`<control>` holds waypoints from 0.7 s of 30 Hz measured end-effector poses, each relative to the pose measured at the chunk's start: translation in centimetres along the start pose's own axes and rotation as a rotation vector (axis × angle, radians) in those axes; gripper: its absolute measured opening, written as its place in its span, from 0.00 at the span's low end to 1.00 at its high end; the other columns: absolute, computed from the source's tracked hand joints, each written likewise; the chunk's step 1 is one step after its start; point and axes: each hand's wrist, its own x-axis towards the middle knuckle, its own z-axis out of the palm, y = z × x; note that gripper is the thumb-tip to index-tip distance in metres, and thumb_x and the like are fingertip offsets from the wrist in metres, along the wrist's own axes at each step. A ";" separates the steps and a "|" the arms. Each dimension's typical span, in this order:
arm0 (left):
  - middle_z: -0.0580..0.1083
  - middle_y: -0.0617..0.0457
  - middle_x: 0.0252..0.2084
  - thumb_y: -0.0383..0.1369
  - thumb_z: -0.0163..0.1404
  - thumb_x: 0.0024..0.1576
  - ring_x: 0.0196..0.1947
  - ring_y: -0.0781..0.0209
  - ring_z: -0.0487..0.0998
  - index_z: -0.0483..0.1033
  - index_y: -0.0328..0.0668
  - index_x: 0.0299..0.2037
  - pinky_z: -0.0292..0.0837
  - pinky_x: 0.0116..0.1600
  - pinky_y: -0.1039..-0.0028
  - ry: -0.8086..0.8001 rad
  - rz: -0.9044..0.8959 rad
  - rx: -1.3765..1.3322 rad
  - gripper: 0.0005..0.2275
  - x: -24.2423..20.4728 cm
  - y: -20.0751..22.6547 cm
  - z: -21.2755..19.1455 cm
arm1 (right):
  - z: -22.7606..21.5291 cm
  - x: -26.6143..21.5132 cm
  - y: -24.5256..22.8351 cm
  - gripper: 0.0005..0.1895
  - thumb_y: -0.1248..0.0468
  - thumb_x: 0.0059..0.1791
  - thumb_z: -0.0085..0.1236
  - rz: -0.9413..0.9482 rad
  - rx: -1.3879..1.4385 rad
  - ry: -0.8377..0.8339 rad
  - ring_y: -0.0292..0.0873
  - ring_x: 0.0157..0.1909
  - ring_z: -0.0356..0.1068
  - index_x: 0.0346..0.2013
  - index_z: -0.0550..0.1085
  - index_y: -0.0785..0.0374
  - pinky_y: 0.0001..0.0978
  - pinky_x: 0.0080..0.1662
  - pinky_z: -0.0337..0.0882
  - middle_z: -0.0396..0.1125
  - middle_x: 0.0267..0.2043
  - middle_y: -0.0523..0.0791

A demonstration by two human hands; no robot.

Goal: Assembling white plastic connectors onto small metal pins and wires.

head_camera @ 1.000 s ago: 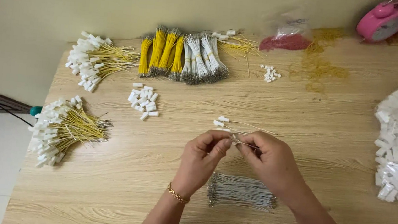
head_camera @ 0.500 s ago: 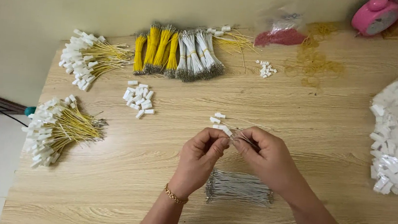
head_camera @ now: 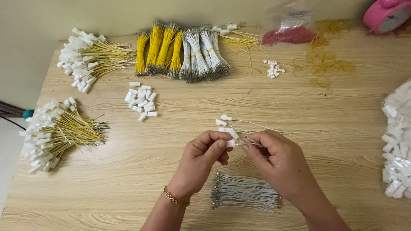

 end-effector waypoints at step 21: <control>0.80 0.50 0.41 0.28 0.50 0.64 0.40 0.62 0.83 0.79 0.34 0.48 0.81 0.44 0.72 -0.001 -0.025 -0.084 0.08 0.2 -0.7 -0.5 | 1.0 0.3 1.5 0.08 0.61 0.52 0.57 -0.019 0.111 -0.051 0.37 0.31 0.67 0.37 0.74 0.64 0.32 0.34 0.70 0.69 0.29 0.43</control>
